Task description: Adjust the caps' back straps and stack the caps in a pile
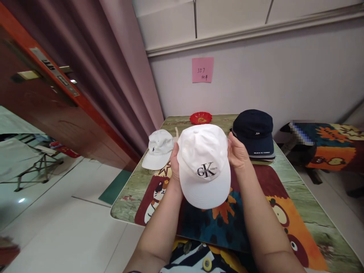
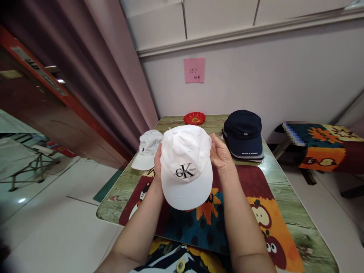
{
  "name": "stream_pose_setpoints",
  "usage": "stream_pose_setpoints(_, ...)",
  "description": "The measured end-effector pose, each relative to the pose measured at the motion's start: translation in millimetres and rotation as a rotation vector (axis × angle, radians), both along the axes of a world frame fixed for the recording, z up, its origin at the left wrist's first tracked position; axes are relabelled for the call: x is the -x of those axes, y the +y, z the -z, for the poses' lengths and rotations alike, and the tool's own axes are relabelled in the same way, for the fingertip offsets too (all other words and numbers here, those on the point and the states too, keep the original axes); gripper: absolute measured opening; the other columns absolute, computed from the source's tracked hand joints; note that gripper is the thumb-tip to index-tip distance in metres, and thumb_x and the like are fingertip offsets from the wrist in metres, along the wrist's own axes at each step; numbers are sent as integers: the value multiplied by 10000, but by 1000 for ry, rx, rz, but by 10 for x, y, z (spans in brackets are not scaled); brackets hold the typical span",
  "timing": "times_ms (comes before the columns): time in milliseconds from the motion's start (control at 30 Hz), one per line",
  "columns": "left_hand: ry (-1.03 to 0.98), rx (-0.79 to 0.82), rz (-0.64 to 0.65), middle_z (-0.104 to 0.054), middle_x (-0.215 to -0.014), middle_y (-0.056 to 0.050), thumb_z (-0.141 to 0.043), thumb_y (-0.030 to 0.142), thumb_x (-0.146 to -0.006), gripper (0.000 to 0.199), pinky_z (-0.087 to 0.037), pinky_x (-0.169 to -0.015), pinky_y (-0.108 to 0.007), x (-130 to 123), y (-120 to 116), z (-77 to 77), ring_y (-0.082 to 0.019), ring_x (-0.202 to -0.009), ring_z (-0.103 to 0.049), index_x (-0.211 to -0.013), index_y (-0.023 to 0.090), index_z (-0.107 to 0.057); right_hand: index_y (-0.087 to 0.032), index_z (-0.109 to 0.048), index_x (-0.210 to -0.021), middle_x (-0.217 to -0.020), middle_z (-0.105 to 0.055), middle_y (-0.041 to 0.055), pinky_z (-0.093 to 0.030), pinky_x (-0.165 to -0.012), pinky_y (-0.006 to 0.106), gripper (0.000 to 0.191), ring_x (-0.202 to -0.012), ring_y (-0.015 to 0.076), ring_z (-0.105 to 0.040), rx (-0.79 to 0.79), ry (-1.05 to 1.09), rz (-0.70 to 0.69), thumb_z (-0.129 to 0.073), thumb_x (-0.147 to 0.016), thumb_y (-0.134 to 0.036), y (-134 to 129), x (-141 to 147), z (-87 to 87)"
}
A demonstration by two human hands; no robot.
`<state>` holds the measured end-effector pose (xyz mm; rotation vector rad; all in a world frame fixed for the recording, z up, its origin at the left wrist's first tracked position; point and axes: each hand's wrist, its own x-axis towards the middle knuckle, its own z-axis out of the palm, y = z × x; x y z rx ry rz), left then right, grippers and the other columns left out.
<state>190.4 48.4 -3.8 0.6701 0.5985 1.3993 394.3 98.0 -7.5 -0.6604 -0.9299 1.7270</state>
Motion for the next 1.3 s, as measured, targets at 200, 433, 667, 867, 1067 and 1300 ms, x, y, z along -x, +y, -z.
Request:
stream_pose_setpoints(200,-31,70,-15,-705,-1294,-92,-497,702,-873,683,-437,-1123,-542,-13,27,88,-371,-1319,-554,-1322,209,-644,-239,-599,-1316,-1254,-723,101,-434,-1117,573,692,-1330,359,-561,55,44,-38,-664,-767,-654,-166,193,8)
stream_pose_setpoints(433,-165,72,-75,-648,-1377,-131,-468,736,-877,761,-403,-1145,-541,70,67,-6,-356,-1370,-511,-1392,188,-588,-227,-595,-1346,-1278,-721,87,-443,-1106,576,652,-1271,349,-612,110,128,-15,-629,-814,-601,-152,303,-15)
stream_pose_setpoints(667,-160,58,0,-638,-1401,-117,-480,693,-893,702,-369,-1166,-573,-47,-9,17,-378,-1408,-473,-1384,206,-599,-255,-524,-1454,-1293,-715,68,-436,-1113,574,726,-1261,350,-617,103,123,59,-522,-858,-669,-95,279,-15)
stream_pose_setpoints(867,-157,58,-18,-645,-1401,-68,-545,554,-918,583,-355,-1191,-534,-79,-9,-9,-339,-1408,-486,-1408,241,-584,-240,-524,-1457,-1300,-710,73,-432,-1111,581,779,-1257,349,-617,86,96,47,-468,-851,-727,-76,269,-10)
stream_pose_setpoints(1067,-92,15,37,-654,-1371,-98,-369,905,-790,916,-403,-1150,-539,-181,-138,-89,-376,-1443,-429,-1355,232,-629,-227,-563,-1406,-1262,-728,83,-443,-1101,559,703,-1245,336,-625,153,138,45,-523,-852,-657,-88,381,-18)
stream_pose_setpoints(1300,-107,-27,75,-631,-1395,-115,-288,946,-770,1007,-430,-1125,-542,-199,-249,-208,-387,-1444,-422,-1411,228,-582,-235,-601,-1357,-1217,-748,74,-467,-1066,559,718,-1201,343,-649,80,109,20,-551,-813,-700,-119,476,23)
